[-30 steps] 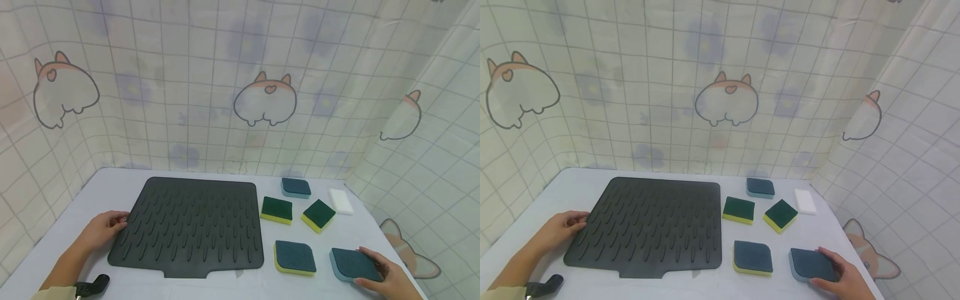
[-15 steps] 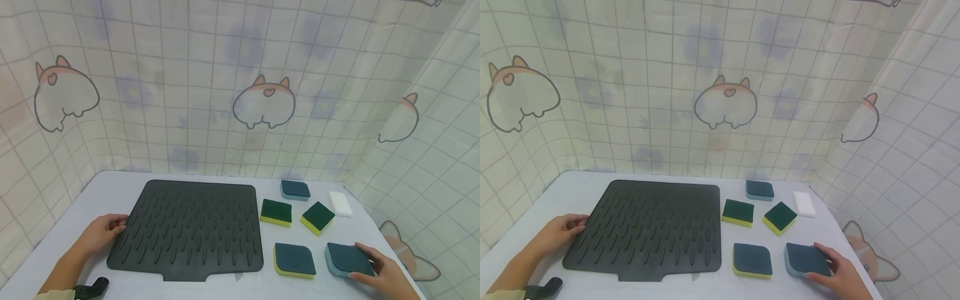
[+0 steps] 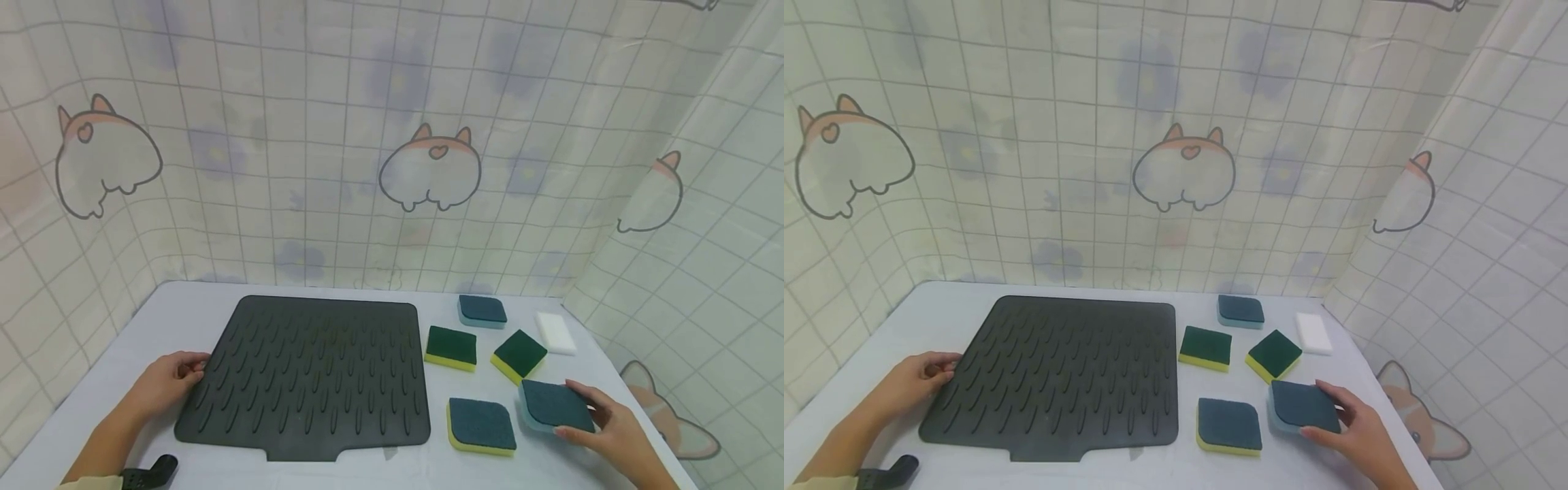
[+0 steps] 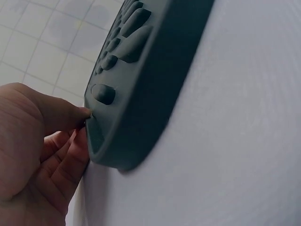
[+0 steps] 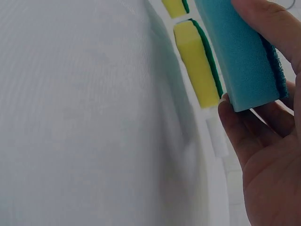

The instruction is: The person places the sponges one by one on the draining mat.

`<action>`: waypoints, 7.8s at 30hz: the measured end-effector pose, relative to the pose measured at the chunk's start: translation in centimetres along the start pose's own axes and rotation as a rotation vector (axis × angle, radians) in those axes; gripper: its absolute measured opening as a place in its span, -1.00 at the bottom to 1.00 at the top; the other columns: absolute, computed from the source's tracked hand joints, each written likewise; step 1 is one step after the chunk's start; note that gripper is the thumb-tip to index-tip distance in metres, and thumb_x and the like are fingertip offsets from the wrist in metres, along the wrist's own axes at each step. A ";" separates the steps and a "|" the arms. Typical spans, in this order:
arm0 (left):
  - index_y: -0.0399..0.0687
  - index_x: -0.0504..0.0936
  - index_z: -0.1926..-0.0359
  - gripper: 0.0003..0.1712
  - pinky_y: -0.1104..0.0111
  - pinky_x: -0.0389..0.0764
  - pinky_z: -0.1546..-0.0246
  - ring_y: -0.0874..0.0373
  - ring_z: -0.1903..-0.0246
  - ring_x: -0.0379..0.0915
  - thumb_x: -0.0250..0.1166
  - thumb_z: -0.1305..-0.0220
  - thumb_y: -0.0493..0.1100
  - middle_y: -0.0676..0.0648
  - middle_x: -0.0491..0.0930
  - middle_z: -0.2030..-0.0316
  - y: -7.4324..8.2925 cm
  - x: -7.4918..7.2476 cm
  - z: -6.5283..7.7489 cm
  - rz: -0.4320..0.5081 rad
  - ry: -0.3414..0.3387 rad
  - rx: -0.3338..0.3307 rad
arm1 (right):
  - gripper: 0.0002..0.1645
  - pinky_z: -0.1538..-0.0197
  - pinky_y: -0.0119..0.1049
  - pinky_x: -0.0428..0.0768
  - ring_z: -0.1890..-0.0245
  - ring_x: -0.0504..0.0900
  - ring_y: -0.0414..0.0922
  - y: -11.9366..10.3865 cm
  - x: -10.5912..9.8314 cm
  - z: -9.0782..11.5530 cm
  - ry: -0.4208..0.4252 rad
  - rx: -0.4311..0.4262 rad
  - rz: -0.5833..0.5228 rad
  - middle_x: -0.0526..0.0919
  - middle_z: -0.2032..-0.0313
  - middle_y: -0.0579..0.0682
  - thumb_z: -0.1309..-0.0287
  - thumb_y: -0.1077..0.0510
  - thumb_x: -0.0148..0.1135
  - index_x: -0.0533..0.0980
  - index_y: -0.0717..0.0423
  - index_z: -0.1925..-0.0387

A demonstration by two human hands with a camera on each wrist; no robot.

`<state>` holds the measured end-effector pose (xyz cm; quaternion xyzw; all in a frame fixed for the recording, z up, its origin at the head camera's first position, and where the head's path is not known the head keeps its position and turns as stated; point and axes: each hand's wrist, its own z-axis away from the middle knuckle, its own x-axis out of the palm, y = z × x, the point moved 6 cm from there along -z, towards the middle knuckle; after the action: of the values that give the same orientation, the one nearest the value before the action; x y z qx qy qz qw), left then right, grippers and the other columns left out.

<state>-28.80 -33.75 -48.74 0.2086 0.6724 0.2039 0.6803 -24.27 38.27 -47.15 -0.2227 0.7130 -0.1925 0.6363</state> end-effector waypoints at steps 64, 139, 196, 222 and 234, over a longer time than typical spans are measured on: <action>-0.40 0.48 -0.10 -0.56 0.28 0.41 0.37 0.11 0.34 0.38 0.18 -0.20 -0.29 -0.09 0.54 0.28 0.2 0.1 0.0 0.005 0.000 0.007 | -0.06 -0.13 -0.16 0.46 -0.16 0.49 -0.09 -10.4 5.0 -4.8 -0.036 -0.191 -0.287 0.47 -0.19 -0.06 0.26 -0.25 0.47 0.35 -0.21 -0.24; -0.37 0.46 -0.12 -0.55 0.30 0.40 0.39 0.12 0.33 0.37 0.18 -0.21 -0.29 -0.09 0.54 0.27 -0.1 0.1 0.2 0.023 0.001 0.000 | 0.00 -0.03 -0.25 0.56 0.00 0.54 -0.20 -19.0 12.4 -4.6 -0.162 -0.219 -0.410 0.46 -0.13 -0.22 0.36 -0.27 0.52 0.35 -0.29 -0.23; -0.37 0.44 -0.15 -0.52 0.28 0.44 0.34 0.09 0.29 0.39 0.16 -0.21 -0.26 -0.13 0.55 0.20 -0.3 0.3 0.4 0.019 0.010 -0.009 | 0.07 -0.05 -0.09 0.51 -0.05 0.44 -0.13 -24.7 17.4 -3.7 -0.262 -0.168 -0.372 0.43 -0.19 -0.13 0.34 -0.41 0.43 0.33 -0.17 -0.28; -0.37 0.43 -0.16 -0.51 0.29 0.42 0.35 0.09 0.30 0.38 0.16 -0.22 -0.25 -0.13 0.54 0.21 -0.1 0.2 0.4 0.016 0.002 -0.034 | 0.06 -0.06 -0.01 0.47 -0.09 0.43 -0.09 -27.7 19.3 -4.1 -0.250 -0.150 -0.393 0.42 -0.21 -0.08 0.36 -0.36 0.47 0.35 -0.15 -0.26; -0.36 0.44 -0.15 -0.52 0.28 0.42 0.35 0.09 0.30 0.39 0.17 -0.21 -0.25 -0.12 0.54 0.21 -0.4 0.2 0.3 0.006 0.001 -0.028 | 0.05 -0.04 -0.07 0.48 -0.07 0.44 -0.11 -29.0 20.6 -4.4 -0.270 -0.166 -0.381 0.43 -0.19 -0.08 0.37 -0.36 0.48 0.37 -0.11 -0.23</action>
<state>-28.53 -34.00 -49.17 0.2010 0.6693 0.2154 0.6821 -28.41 2.66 -47.43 -0.4284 0.5798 -0.2183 0.6577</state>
